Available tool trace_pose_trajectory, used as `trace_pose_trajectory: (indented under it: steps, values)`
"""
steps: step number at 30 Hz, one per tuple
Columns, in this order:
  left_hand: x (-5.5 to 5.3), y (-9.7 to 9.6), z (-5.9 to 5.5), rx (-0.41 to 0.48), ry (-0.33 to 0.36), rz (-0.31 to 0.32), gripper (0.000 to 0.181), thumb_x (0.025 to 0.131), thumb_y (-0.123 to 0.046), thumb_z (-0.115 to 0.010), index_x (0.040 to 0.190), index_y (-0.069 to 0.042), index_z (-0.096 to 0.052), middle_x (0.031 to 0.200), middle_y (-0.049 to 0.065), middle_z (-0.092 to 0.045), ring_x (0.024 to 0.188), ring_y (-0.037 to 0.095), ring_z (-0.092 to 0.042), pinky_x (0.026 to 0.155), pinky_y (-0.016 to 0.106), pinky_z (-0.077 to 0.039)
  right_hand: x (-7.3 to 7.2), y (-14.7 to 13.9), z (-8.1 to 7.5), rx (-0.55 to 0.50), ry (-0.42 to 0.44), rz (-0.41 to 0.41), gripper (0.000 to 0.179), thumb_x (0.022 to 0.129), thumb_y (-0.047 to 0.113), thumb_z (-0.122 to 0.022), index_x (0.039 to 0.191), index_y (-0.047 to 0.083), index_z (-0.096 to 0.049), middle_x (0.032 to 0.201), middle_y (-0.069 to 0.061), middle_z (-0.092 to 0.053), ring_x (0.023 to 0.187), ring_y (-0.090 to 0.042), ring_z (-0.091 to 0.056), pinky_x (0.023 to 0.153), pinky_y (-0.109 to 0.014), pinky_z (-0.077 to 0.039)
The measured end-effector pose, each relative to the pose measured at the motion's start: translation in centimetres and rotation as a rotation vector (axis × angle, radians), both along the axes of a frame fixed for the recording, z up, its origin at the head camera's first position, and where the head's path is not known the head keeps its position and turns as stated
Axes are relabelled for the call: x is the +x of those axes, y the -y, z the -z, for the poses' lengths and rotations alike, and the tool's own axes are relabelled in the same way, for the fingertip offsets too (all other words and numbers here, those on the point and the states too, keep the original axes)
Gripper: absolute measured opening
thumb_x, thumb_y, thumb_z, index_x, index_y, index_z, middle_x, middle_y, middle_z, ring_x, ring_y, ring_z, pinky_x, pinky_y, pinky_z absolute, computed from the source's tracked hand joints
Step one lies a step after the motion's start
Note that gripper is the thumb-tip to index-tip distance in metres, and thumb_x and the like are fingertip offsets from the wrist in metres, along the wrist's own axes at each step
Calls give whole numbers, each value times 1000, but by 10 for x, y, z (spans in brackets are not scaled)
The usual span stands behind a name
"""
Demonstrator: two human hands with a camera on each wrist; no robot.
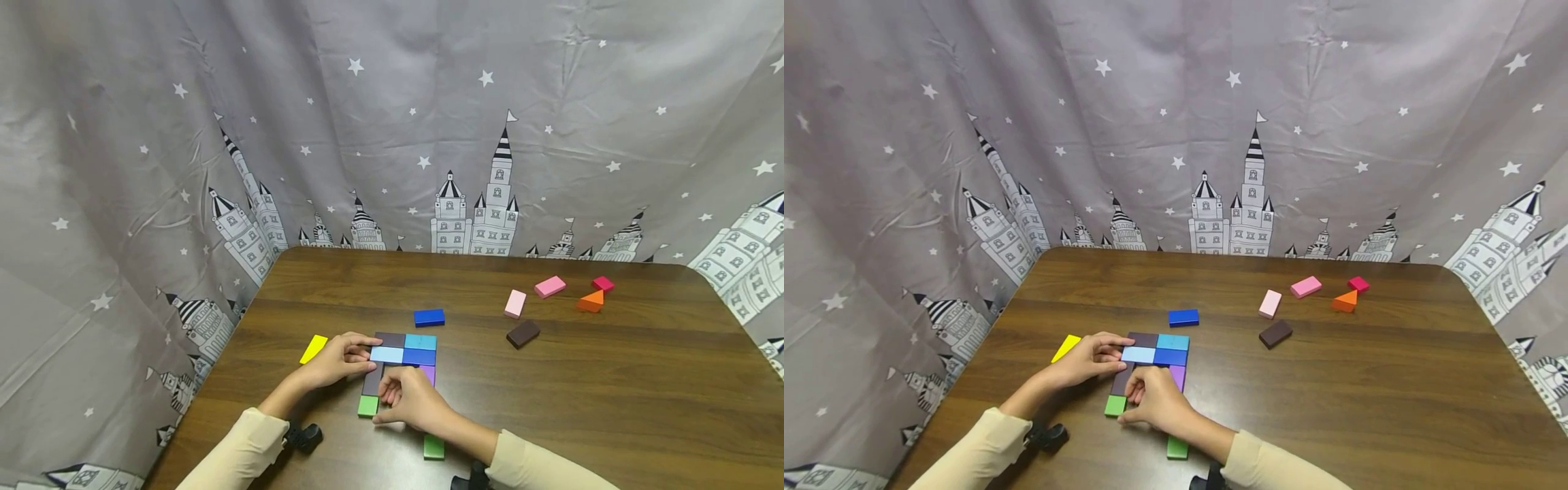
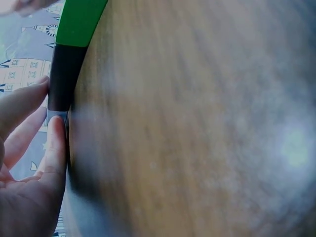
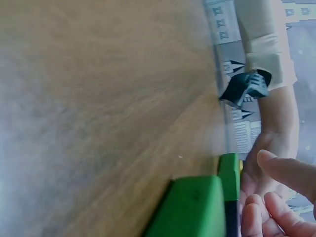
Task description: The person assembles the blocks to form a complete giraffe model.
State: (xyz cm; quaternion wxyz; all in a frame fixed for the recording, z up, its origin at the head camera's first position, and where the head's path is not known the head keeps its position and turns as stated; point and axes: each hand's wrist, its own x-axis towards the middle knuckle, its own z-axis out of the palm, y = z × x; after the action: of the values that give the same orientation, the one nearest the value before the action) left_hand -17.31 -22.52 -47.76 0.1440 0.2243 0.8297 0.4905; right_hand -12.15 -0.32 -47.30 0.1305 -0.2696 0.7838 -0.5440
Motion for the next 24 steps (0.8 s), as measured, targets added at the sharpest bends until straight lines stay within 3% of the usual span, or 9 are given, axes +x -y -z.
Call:
trace_pose_trajectory:
  steps: [3, 8, 16, 24]
  values:
    - [0, 0, 0, 1, -4, 2, 45, 92, -7, -72, 132, 6, -59, 127, 26, -55, 103, 31, -63, 87, 29, -54, 2, -9, -5, -21, 32, -33, 29, 66, -2, -90, 83, -1, -67, 75, -8, -65, 64, -7, -57, 60, -19, -50]
    - [-1, 1, 1, 1, -2, 4, 45, 92, -7, -73, 132, 6, -59, 126, 25, -56, 103, 31, -63, 87, 29, -54, 5, -31, -9, -63, 10, -74, 29, 71, 3, -90, 90, -4, -69, 81, -12, -67, 68, -7, -58, 62, -20, -51]
    - [0, 1, -1, -3, -5, 3, 45, 92, -7, -73, 132, 5, -60, 127, 25, -55, 103, 31, -63, 87, 29, -54, 20, -68, -3, -131, -62, -69, 30, 70, 4, -90, 92, -3, -70, 81, -12, -65, 69, -11, -59, 60, -26, -55]
    - [0, 0, -2, 0, 0, 9, 45, 92, -6, -72, 133, 6, -59, 127, 26, -54, 103, 31, -63, 87, 29, -54, 31, -94, 5, -97, -101, -66, 34, 68, 8, -92, 93, 1, -70, 83, -8, -66, 69, -12, -60, 60, -27, -54]
